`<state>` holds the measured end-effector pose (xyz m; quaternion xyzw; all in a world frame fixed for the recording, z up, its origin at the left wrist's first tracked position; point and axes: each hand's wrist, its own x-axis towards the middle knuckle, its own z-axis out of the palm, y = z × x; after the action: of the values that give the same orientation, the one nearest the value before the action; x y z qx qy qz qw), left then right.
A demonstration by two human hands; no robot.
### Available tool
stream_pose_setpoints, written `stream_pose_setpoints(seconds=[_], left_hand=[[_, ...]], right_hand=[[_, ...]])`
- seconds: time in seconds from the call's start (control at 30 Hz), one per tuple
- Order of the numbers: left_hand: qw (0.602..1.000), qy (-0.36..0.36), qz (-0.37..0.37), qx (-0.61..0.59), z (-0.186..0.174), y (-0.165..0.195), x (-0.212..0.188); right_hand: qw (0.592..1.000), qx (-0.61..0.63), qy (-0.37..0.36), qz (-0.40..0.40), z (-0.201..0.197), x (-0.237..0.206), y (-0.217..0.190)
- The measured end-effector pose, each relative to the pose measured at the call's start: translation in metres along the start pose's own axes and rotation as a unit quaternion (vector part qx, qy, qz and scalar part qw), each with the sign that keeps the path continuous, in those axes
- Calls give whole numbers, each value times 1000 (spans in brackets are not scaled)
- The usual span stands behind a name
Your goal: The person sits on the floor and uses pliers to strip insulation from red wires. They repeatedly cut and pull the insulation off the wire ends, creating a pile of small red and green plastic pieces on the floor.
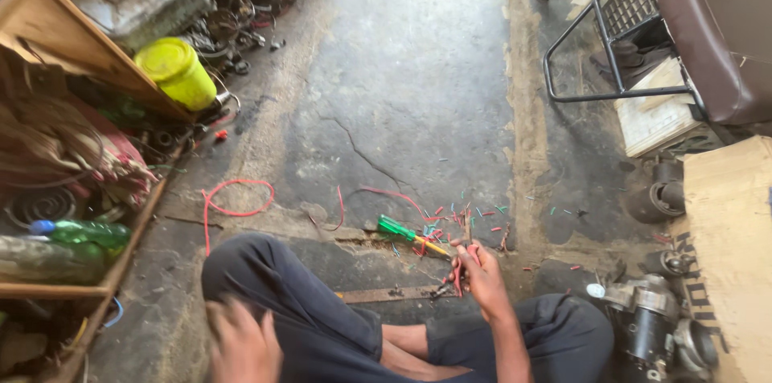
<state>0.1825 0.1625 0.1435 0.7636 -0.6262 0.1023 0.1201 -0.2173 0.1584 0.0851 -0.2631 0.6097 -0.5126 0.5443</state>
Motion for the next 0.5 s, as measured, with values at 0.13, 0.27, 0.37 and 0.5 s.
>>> stream_pose_setpoints(seconds=[0.13, 0.27, 0.37, 0.5], left_hand=[[819, -375, -11, -434, -7, 55, -28], [717, -285, 143, -620, 36, 153, -28], [581, -477, 22, -659, 73, 193, -20], [492, -564, 51, -661, 79, 194, -16]], right_hand=[[998, -41, -32, 23, 25, -14, 1], [978, 48, -178, -99, 57, -45, 26], [976, -106, -126, -143, 71, -64, 52], [949, -253, -118, -145, 41, -71, 61]])
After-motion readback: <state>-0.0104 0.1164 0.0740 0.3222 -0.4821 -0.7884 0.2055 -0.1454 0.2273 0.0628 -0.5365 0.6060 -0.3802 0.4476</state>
